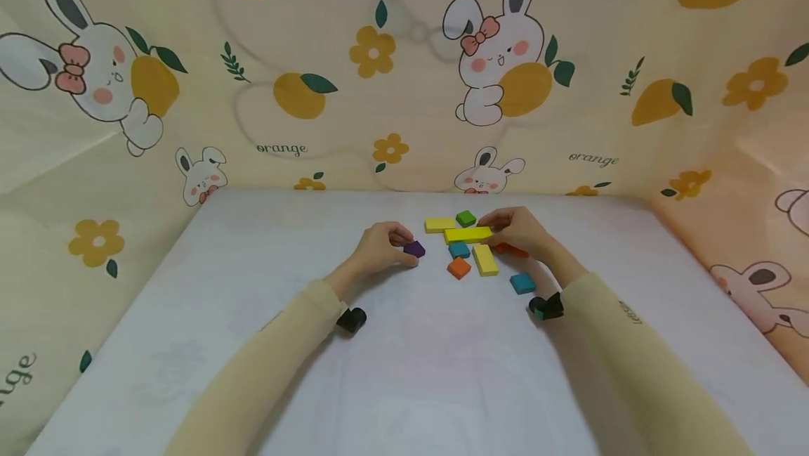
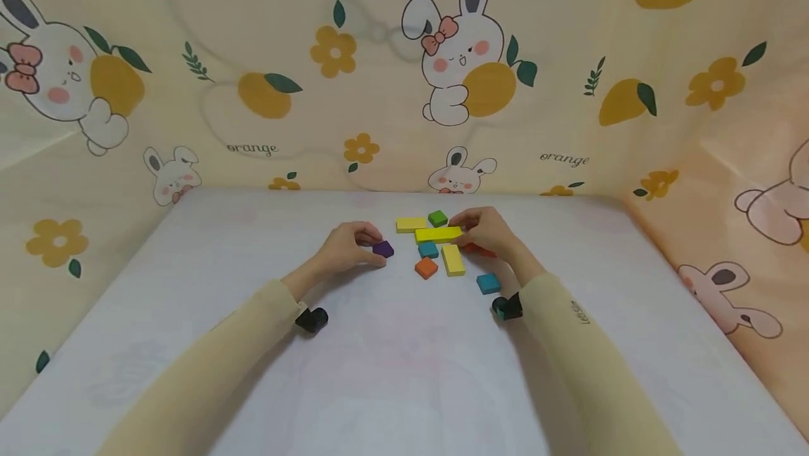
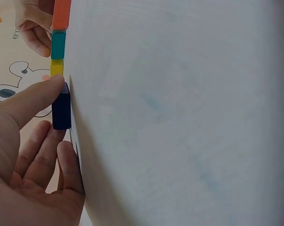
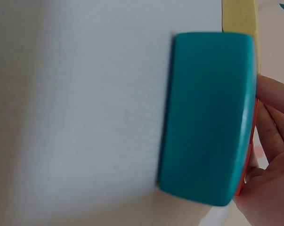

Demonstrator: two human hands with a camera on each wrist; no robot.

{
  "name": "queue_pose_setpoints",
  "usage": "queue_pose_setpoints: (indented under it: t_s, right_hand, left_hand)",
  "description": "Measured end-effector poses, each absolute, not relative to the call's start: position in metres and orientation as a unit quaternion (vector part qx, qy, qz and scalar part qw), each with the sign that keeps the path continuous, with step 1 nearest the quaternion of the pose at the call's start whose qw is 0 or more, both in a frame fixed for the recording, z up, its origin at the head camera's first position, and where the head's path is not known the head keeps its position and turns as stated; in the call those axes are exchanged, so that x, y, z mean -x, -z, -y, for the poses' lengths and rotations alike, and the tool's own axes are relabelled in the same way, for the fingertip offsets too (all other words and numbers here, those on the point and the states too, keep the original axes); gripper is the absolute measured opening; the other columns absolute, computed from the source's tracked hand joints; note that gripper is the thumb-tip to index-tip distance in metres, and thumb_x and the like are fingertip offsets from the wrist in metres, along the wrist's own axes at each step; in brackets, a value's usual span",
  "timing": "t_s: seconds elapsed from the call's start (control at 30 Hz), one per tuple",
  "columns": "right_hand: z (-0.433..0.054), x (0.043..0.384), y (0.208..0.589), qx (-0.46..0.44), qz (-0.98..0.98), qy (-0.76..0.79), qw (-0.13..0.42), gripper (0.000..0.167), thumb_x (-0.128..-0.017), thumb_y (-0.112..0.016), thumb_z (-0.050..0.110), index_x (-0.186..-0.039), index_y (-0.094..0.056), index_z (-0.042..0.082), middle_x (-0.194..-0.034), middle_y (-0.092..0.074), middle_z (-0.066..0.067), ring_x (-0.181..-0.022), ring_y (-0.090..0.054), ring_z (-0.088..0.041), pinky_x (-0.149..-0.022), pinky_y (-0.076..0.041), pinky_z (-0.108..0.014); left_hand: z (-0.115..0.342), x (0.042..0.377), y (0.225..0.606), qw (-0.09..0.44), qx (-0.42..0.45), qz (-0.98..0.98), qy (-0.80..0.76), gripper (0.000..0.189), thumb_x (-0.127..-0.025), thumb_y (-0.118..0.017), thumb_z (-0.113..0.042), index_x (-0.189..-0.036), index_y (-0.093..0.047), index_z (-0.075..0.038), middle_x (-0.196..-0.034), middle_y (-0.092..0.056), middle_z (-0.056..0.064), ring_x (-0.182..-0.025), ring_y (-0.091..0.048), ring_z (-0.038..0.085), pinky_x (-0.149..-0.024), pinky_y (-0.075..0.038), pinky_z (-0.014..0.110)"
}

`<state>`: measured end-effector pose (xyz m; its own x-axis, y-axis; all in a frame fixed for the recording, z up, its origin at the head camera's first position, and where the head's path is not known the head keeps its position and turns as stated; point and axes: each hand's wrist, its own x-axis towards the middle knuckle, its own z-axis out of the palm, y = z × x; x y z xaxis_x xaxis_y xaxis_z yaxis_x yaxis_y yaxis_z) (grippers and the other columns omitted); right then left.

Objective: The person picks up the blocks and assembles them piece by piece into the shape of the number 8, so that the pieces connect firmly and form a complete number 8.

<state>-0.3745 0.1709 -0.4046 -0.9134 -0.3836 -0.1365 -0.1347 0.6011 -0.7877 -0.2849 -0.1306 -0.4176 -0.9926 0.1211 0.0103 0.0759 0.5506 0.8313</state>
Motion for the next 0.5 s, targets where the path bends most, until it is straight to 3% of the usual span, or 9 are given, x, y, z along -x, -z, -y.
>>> queue_pose_setpoints:
  t_s: [0.5]
  right_hand:
    - [-0.1749, 0.3712, 0.4060, 0.144, -0.880, 0.432, 0.134, 0.036, -0.082, -0.079, 0.008, -0.117, -0.070, 0.010, -0.120, -0.063, -0.009, -0.108, -0.050, -0.031, -0.096, -0.044, -0.041]
  left_hand:
    - [0.1238, 0.2824, 0.4170, 0.028, -0.049, -0.876, -0.479, 0.039, -0.074, -0.088, -0.015, -0.105, -0.066, -0.009, -0.104, -0.068, 0.003, -0.098, -0.061, 0.021, -0.093, -0.047, 0.035]
